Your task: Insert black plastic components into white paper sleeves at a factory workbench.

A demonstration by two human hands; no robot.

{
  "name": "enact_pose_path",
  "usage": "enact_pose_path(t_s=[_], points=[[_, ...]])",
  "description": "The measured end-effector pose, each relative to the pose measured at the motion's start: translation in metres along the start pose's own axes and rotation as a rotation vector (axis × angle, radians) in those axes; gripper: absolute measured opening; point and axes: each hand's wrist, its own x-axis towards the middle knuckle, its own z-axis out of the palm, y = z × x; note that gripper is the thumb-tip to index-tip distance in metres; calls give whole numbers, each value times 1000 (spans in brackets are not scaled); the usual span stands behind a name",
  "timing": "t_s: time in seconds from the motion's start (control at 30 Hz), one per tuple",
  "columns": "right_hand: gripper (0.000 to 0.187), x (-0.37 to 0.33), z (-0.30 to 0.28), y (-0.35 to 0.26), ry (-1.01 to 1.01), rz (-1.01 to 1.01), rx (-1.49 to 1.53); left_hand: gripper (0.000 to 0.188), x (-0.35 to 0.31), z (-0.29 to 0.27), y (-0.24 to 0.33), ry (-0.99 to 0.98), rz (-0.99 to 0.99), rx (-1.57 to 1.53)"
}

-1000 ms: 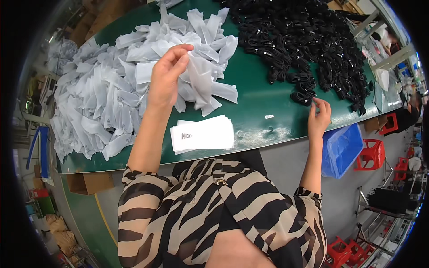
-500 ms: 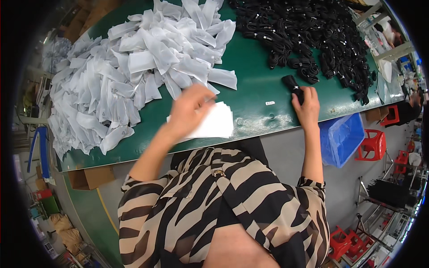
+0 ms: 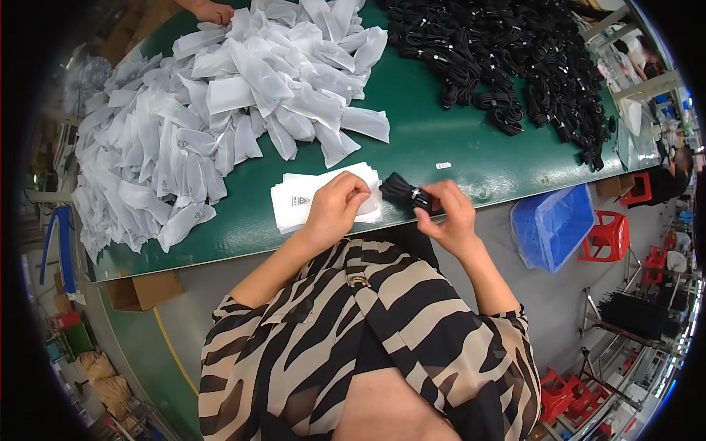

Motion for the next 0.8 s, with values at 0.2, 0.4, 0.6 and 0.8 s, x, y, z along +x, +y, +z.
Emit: enact_pose_path(t_s=[0.2, 0.4, 0.6, 0.8], points=[[38, 8, 5, -4, -153, -213, -30, 5, 1, -1, -2, 14, -100, -194], [31, -1, 10, 2, -404, 736, 512, 8, 5, -6, 6, -48, 237, -43], [41, 20, 10, -20, -206, 7, 284, 13, 12, -8, 16, -64, 254, -37], [42, 31, 27, -23, -51, 34, 416, 6, 28, -27, 28, -35, 83, -241]])
